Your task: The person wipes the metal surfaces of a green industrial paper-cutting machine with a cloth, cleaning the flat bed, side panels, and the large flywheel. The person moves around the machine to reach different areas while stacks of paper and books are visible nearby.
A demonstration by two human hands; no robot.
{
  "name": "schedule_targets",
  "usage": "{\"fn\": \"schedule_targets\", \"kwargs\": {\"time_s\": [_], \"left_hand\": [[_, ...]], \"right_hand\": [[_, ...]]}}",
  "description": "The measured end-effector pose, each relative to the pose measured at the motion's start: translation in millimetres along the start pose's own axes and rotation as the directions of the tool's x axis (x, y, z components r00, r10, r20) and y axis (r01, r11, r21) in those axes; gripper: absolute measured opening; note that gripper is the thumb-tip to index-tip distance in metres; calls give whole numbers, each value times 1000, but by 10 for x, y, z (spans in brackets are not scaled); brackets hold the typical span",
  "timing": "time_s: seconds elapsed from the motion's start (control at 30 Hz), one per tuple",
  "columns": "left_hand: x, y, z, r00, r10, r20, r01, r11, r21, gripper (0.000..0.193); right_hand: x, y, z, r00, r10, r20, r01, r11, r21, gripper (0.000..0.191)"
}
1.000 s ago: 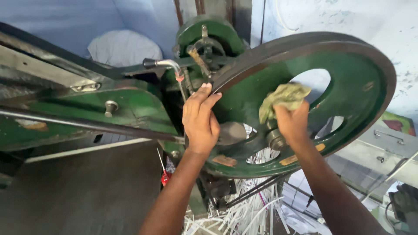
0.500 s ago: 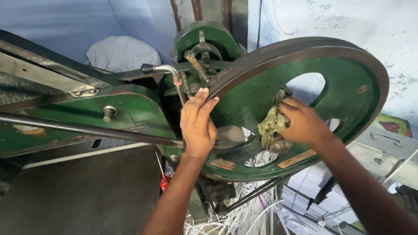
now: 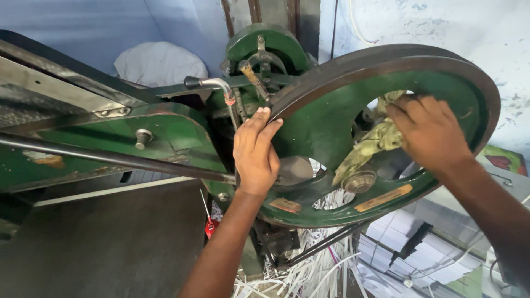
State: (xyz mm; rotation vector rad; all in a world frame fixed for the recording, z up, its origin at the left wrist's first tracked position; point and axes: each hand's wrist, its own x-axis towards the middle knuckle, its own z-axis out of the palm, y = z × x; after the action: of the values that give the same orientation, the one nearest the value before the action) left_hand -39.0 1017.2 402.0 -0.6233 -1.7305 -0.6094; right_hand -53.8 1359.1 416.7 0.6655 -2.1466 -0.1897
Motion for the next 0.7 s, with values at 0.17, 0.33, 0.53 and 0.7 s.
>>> {"fn": "schedule_targets", "kwargs": {"time_s": [0.17,0.33,0.53,0.7], "left_hand": [[4,-1,6,1000,7,-10,-7,1000,-3,42],[17,-3,-12,1000,10,1,-10,1000,-3,41],[15,9,-23,1000,4,18,-3,1000,-14,40],[17,27,-34,1000,0,31,1,999,-33,43]], "right_hand": [[-63,122,25,986,-64,-155,52,995,-80,46],[-130,187,96,975,-81,-207,66,995,-77,44],[-225,-29,123,992,120,-25,-122,987,-100,61],[-266,-163,210,961,258,101,-254,966,-47,72]]}}
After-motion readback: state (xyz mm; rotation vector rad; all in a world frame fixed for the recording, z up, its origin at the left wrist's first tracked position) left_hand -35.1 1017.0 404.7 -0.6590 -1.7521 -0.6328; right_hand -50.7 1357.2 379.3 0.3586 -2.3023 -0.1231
